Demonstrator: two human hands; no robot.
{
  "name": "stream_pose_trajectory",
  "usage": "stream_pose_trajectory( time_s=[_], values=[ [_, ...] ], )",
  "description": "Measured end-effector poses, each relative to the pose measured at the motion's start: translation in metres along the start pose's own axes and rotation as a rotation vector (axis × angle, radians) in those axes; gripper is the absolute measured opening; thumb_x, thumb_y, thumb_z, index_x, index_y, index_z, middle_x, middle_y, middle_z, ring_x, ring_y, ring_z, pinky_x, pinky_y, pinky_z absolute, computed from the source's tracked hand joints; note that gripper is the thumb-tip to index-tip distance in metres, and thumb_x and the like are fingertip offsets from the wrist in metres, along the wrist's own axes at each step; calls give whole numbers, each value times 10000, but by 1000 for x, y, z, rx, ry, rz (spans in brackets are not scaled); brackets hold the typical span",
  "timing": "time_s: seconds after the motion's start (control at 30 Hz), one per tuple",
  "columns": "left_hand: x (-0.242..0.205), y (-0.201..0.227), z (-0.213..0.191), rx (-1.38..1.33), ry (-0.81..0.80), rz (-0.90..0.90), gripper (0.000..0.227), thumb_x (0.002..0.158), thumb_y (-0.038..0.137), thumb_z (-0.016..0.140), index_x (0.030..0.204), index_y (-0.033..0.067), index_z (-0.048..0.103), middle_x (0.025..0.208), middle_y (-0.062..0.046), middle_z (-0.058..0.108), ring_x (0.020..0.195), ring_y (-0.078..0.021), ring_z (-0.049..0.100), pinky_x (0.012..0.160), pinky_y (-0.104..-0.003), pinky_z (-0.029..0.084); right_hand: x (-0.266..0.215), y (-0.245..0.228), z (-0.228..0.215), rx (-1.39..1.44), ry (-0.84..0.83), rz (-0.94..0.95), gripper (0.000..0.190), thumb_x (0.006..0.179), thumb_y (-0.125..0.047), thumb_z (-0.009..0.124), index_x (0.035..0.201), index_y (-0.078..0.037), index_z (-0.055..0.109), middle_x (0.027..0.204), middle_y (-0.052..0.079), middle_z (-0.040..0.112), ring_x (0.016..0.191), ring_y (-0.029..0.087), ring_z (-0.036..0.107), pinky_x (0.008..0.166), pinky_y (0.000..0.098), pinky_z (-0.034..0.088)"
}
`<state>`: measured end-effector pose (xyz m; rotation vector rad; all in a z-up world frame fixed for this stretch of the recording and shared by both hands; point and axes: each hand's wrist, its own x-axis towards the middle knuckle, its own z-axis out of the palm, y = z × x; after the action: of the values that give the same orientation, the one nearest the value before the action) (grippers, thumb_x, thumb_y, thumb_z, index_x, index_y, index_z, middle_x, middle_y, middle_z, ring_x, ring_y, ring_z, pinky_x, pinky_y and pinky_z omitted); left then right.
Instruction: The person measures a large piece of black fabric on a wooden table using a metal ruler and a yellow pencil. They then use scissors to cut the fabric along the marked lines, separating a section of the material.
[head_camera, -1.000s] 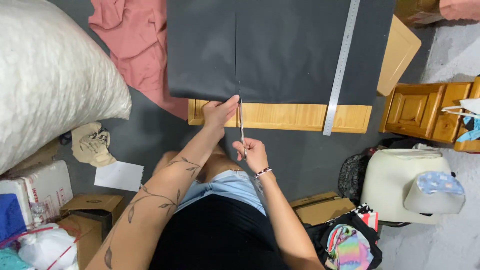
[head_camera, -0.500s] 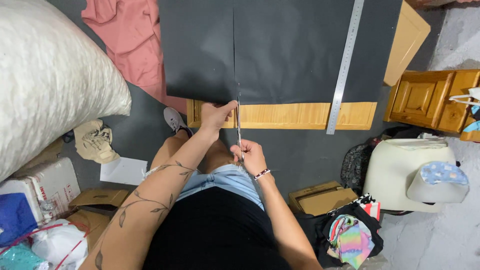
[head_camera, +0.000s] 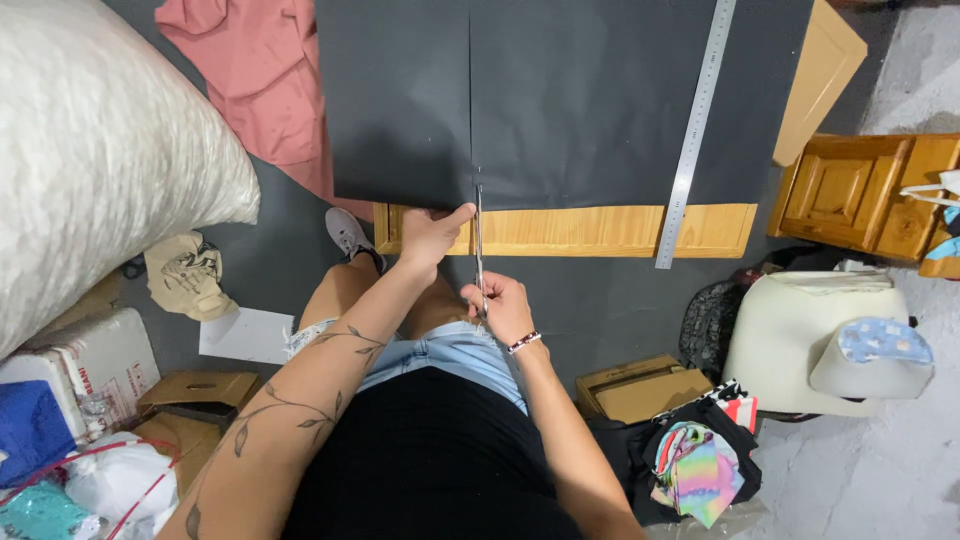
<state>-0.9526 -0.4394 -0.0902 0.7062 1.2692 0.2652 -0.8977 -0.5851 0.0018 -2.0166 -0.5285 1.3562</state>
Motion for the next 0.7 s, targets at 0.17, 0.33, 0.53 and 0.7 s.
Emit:
stream_pose_trajectory(
  time_s=[0.17, 0.33, 0.53, 0.7],
  values=[
    [1, -5, -5, 42, -4, -15, 212, 745, 205, 871, 826, 115, 696, 576, 71, 604, 453, 27, 535, 417, -132, 392, 1, -8, 1, -10, 12, 11, 424, 899, -473, 734, 599, -184, 653, 511, -21, 654, 517, 111, 543, 599, 213, 428],
    [4, -4, -4, 2, -3, 4, 234, 734, 168, 891, 833, 99, 690, 572, 55, 592, 447, 15, 534, 409, -136, 397, 10, 7, 6, 6, 47, 8, 427, 869, -454, 776, 579, -174, 635, 480, -16, 638, 499, 113, 559, 603, 205, 434],
    [-26, 44, 3, 7, -7, -7, 250, 725, 158, 896, 852, 64, 702, 597, 40, 609, 458, -2, 540, 414, -147, 401, 8, 9, 7, 6, 23, 12, 422, 863, -465, 773, 582, -181, 636, 498, -18, 651, 514, 123, 576, 619, 222, 451],
    [-25, 42, 4, -7, -7, -18, 286, 708, 142, 910, 899, 54, 716, 627, 55, 614, 480, 9, 546, 427, -136, 408, 12, 3, 3, 8, 15, -6, 410, 861, -446, 771, 578, -179, 642, 494, -8, 648, 497, 116, 554, 595, 218, 432]
  ],
)
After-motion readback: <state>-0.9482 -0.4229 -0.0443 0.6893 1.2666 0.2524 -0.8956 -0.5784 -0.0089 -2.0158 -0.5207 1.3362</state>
